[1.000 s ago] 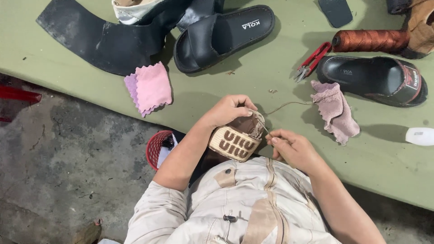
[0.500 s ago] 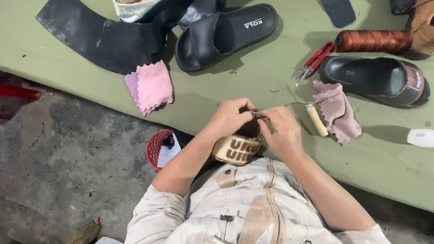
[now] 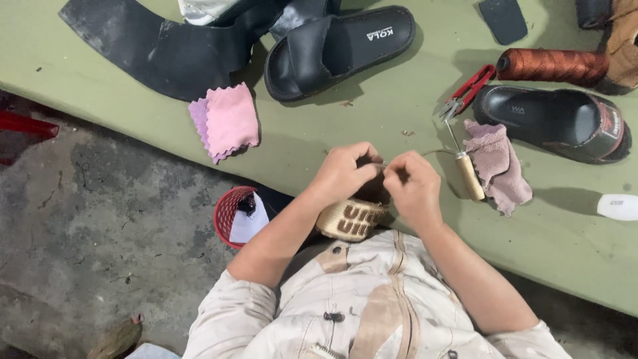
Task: Hand-stitching the upper strap of a branded sandal to repair it.
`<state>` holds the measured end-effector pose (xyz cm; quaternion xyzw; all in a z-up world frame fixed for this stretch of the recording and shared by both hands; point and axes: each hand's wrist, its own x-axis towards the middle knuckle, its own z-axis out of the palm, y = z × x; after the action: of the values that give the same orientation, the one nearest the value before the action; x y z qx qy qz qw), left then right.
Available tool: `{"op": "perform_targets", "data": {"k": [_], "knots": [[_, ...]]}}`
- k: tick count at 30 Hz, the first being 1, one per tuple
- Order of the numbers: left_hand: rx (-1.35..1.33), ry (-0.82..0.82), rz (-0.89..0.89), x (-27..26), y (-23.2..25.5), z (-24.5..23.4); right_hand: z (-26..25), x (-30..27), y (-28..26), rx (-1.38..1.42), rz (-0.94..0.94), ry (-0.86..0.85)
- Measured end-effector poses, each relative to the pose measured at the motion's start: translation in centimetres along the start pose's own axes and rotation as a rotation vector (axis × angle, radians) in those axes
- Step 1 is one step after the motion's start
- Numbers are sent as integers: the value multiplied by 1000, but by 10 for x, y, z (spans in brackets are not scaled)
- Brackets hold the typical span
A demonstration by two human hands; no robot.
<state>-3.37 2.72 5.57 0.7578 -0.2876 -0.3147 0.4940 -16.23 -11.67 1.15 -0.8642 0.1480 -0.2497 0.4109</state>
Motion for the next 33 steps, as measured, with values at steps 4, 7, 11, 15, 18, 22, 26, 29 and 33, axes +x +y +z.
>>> {"op": "perform_targets", "data": {"k": [4, 7, 11, 15, 18, 22, 26, 29, 33], "knots": [[-51, 4, 36, 27, -20, -4, -7, 17, 13, 152, 93, -26], [-69, -11, -26, 29, -29, -7, -46, 12, 6, -116, 24, -132], [-179, -2, -78, 32, -20, -19, -84, -5, 38, -1039, -234, -25], [-250, 53, -59, 28, 0, -32, -76, -14, 74, -1211, -237, 13], [-314, 160, -5, 46, -15, -30, -87, -16, 32, -982, -182, 119], [-380, 206, -18, 39, 7, -39, -89, -20, -25, -413, -160, -27], [-408, 261, 32, 32, 23, -32, -69, -16, -54, -301, -161, -45], [-437, 275, 36, 27, 23, -29, -62, -10, -64, -289, -171, -68], [-453, 299, 57, 22, 21, -28, -52, -3, -68, -256, -186, -85]]}}
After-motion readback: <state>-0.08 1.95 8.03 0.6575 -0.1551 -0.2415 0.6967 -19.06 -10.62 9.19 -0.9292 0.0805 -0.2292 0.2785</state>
